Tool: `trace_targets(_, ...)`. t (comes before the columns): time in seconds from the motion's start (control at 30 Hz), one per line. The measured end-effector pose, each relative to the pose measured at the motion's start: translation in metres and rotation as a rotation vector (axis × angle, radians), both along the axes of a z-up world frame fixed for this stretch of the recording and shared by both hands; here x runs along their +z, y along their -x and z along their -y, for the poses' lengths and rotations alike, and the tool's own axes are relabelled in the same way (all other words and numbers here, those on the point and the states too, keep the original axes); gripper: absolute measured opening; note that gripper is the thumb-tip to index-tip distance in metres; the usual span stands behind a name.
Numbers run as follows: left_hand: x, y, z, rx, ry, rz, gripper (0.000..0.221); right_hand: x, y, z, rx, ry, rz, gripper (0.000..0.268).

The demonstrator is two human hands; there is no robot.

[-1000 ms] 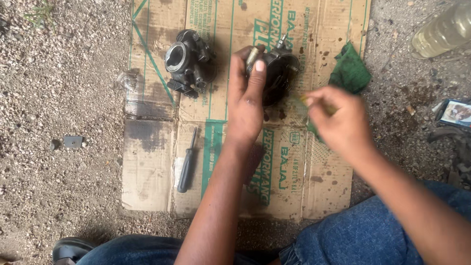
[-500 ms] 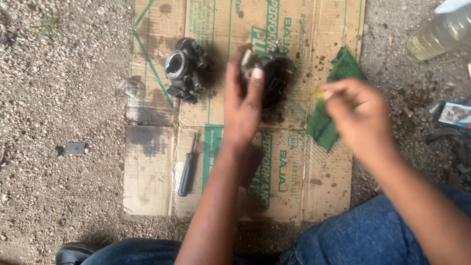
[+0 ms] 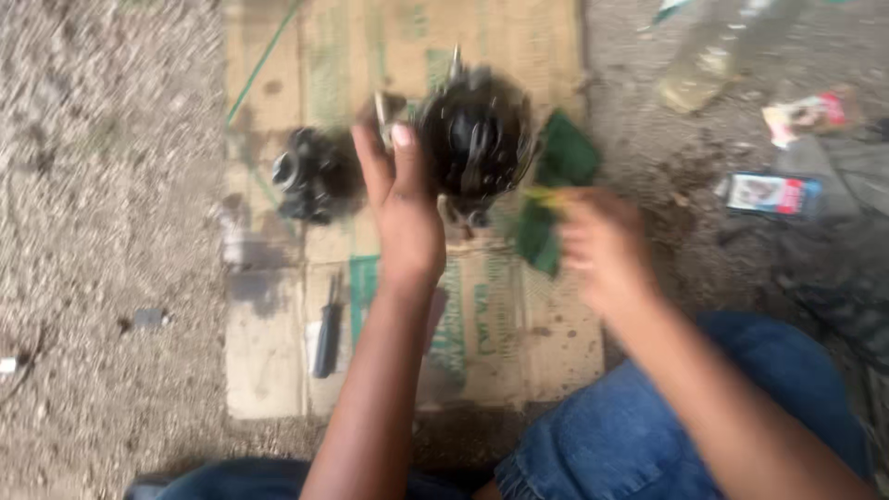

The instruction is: The person cleans a carburetor part using a screwdriver and a brush, and pours liquid from a plastic bottle over the assembly while sitting on the ground.

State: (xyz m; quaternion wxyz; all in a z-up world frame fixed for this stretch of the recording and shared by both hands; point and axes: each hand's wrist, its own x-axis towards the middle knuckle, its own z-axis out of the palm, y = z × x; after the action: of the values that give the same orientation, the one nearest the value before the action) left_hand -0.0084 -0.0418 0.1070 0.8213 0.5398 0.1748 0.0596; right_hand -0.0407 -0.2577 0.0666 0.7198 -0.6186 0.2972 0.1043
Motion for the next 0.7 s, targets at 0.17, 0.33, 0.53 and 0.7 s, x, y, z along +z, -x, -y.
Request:
trace_targets(0.17,0.044,-0.023,0.096,-0.239,-0.944,0.676,0.051,-0.045,0.017,-0.059,0.376,0.237,0.616,0.009)
trace_targets(0.33,0.066,-0.047,0.213,-0.674,-1.048,1.037,0.057,-0.003,0.021,-0.068,0.767,0.45,0.462,0.017)
trace_targets(0.53,0.057,-0.054,0.257,-0.63,-1.398,1.363,0.056,0.034,0.002,-0.06,0.597,0.459,0.551,0.016)
trace_targets(0.7,0.076,-0.056,0.265,-0.531,-1.388,1.534,0.05,0.023,0.002,-0.057,0.639,0.56,0.572,0.015)
